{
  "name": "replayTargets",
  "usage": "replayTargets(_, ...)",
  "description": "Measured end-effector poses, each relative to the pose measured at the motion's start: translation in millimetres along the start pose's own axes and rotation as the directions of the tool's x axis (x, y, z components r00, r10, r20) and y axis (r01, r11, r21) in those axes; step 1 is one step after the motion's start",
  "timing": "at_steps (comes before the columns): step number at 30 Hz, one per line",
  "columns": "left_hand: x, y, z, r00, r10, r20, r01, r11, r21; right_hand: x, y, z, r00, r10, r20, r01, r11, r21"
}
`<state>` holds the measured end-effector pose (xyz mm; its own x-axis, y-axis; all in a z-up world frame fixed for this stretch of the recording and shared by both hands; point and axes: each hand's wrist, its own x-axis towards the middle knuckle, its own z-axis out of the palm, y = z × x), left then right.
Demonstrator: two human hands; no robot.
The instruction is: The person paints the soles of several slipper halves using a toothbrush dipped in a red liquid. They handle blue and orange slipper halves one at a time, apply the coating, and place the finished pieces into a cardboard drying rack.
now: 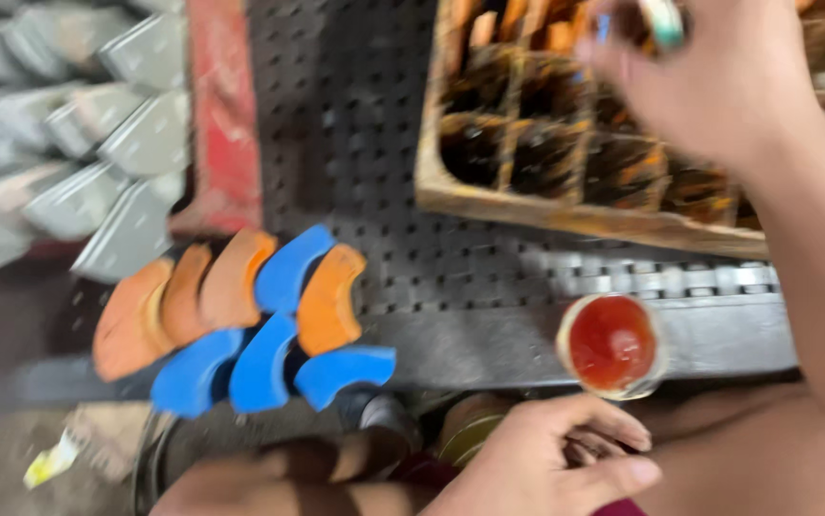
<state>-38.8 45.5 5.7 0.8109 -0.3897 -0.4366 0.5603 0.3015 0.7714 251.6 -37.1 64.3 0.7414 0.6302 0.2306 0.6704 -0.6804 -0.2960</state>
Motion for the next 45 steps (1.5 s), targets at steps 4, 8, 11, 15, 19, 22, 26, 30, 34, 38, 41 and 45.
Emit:
replayTargets(4, -5, -18, 1, 0.99, 0.108, 0.095, -0.134, 0.931, 0.34, -56, -84, 17, 0.941, -0.254, 0.223, 0.157, 0.912, 0.379)
replayTargets(8, 4, -47, 7, 0.948, 0.186, 0.259, -0.317, 0.635, 0.705, -101, -142, 70, 0.834, -0.465, 0.297, 0.26, 0.805, 0.533)
replayTargets(11, -1, -67, 9, 0.926, 0.149, 0.347, -0.375, 0.487, 0.789, -116, -165, 98, 0.801, -0.45, 0.396, 0.28, 0.865, 0.416)
replayTargets(15, -8, -80, 9, 0.947, 0.097, 0.306, -0.317, 0.434, 0.843, -122, -180, 113, 0.783, -0.421, 0.457, 0.286, 0.897, 0.337)
replayTargets(19, -10, -75, 8, 0.963, 0.094, 0.253, -0.269, 0.407, 0.873, -124, -187, 111, 0.811, -0.395, 0.43, 0.269, 0.906, 0.326)
replayTargets(22, -16, -65, 4, 0.959, 0.181, 0.217, -0.272, 0.388, 0.881, -126, -188, 107, 0.829, -0.357, 0.43, 0.236, 0.921, 0.309)
replayTargets(26, -21, -53, -5, 0.982, 0.143, 0.124, -0.176, 0.46, 0.87, -124, -177, 84, 0.839, -0.283, 0.465, 0.141, 0.938, 0.318)
replayTargets(30, -5, -48, -17, 0.966, 0.234, -0.105, -0.063, 0.613, 0.787, -128, -124, 28, 0.869, -0.429, 0.248, 0.268, 0.828, 0.492)
replayTargets(34, 9, -34, -30, 0.967, 0.228, -0.11, -0.25, 0.93, -0.27, -153, -52, -25, 0.864, -0.334, 0.377, 0.146, 0.882, 0.447)
replayTargets(38, -6, -16, -28, 0.982, 0.151, 0.112, -0.069, 0.845, -0.53, -188, -8, -36, 0.905, -0.292, 0.307, 0.097, 0.848, 0.52)
replayTargets(41, 3, -8, -7, 0.973, 0.223, -0.067, -0.231, 0.96, -0.161, -216, -5, -26, 0.972, -0.036, 0.234, -0.122, 0.769, 0.627)
replayTargets(45, 27, -7, 13, 0.907, 0.28, -0.315, -0.236, 0.957, 0.171, -228, -5, -10, 0.85, 0.438, 0.292, -0.476, 0.401, 0.783)
